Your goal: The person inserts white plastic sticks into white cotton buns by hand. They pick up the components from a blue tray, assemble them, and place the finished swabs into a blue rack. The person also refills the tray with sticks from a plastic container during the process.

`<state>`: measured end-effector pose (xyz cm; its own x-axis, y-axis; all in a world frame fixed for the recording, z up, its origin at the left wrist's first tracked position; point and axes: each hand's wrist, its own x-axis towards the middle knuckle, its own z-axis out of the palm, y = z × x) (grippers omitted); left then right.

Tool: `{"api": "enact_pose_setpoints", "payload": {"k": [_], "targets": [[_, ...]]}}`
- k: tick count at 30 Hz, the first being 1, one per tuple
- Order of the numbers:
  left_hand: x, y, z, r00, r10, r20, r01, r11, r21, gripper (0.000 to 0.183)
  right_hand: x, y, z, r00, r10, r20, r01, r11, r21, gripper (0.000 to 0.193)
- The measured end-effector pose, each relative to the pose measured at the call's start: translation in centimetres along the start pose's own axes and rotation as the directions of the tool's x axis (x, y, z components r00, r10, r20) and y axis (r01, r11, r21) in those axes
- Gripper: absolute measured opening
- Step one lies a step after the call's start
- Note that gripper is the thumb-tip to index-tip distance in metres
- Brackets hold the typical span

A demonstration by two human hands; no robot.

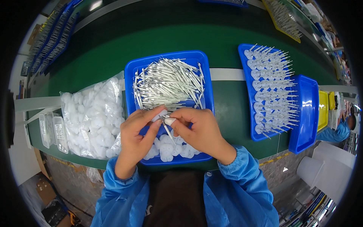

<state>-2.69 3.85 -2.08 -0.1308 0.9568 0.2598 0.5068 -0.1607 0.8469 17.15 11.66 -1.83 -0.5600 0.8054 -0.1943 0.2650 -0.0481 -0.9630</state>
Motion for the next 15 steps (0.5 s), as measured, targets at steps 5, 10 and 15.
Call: {"api": "enact_pose_setpoints", "payload": {"k": [5,10,15], "targets": [[0.2,0.2,-0.3,0.997,0.064,0.049,-0.071,0.987,0.144,0.044,0.4,1.3,0.3,0.864,-0.504,-0.02,0.415,0.733,-0.538,0.015],[-0.5,1.2,0.4,0.996,0.09,0.012,-0.09,0.955,0.284,0.044,0.2,1.1,0.7,0.781,-0.625,0.012,0.472,0.577,-0.666,0.012],[-0.9,1.4,0.1,0.999,0.028,0.015,-0.031,0.975,0.219,0.045,0.8,1.6,0.1,0.815,-0.579,0.027,0.508,0.691,-0.514,0.014]]}}
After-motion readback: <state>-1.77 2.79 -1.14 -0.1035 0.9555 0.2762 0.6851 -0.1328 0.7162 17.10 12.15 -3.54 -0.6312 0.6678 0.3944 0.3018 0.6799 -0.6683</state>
